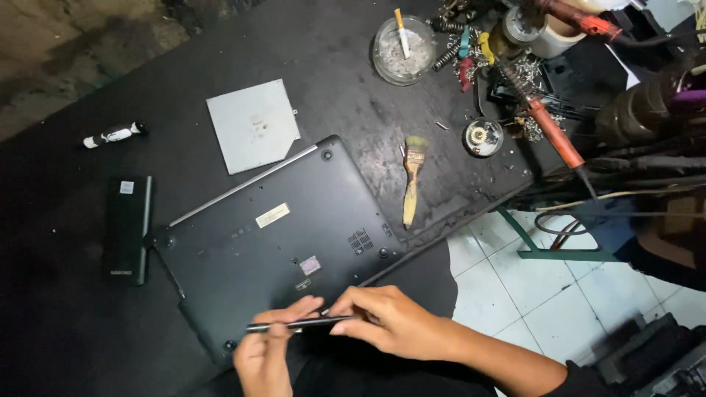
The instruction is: The person uses a screwdriver to remove screws from the bottom of a laptop. They place the removed screws on a white paper sheet and then use the screwdriver to pry open a small compartment on the laptop's underside.
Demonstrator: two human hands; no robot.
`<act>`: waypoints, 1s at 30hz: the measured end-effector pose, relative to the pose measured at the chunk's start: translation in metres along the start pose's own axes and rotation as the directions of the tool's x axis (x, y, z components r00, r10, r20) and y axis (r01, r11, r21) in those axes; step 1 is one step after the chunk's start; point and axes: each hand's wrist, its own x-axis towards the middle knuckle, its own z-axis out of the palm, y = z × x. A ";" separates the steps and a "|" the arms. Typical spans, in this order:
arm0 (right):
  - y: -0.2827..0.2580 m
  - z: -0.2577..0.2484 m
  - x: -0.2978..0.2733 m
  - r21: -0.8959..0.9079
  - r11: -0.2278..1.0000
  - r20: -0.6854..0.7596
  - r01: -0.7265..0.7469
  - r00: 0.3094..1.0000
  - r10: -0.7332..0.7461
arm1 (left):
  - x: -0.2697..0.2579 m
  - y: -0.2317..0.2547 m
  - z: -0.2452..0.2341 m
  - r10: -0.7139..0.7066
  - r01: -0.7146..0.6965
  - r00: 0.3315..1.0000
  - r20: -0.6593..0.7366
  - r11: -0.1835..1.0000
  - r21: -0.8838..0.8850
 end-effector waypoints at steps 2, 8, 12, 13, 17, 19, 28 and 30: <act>-0.001 0.000 -0.002 0.001 1.000 0.010 -0.001 1.000 0.001 | -0.003 -0.015 -0.015 -0.057 0.057 0.997 -0.042 0.998 -0.009; -0.002 0.008 0.009 -0.555 0.769 -0.019 0.318 0.919 -0.394 | -0.011 -0.030 -0.030 -0.110 0.063 0.968 -0.224 0.976 -0.207; 0.014 -0.018 0.032 -0.683 0.644 -0.071 0.344 0.846 -0.528 | 0.018 -0.008 -0.081 -0.061 -0.189 0.742 -0.667 0.937 -0.295; 0.023 -0.033 0.053 -0.684 0.638 -0.059 0.354 0.845 -0.532 | 0.019 -0.014 -0.085 -0.060 -0.197 0.737 -0.673 0.934 -0.299; 0.046 -0.074 0.136 -0.791 0.594 -0.142 0.146 0.901 -0.411 | 0.021 -0.003 -0.064 0.047 -0.099 0.915 -0.400 0.989 -0.110; 0.047 -0.085 0.171 -0.808 0.571 -0.166 0.148 0.872 -0.461 | 0.027 0.016 -0.048 -0.001 0.023 0.930 -0.368 0.998 0.056; 0.038 -0.108 0.188 -0.765 0.626 -0.259 0.152 0.817 -0.514 | 0.030 0.030 -0.046 -0.121 0.155 0.926 -0.358 0.986 0.068; 0.040 -0.126 0.170 -0.762 0.645 -0.410 0.055 0.729 -0.547 | 0.030 0.030 -0.046 -0.154 0.203 0.918 -0.365 0.974 0.101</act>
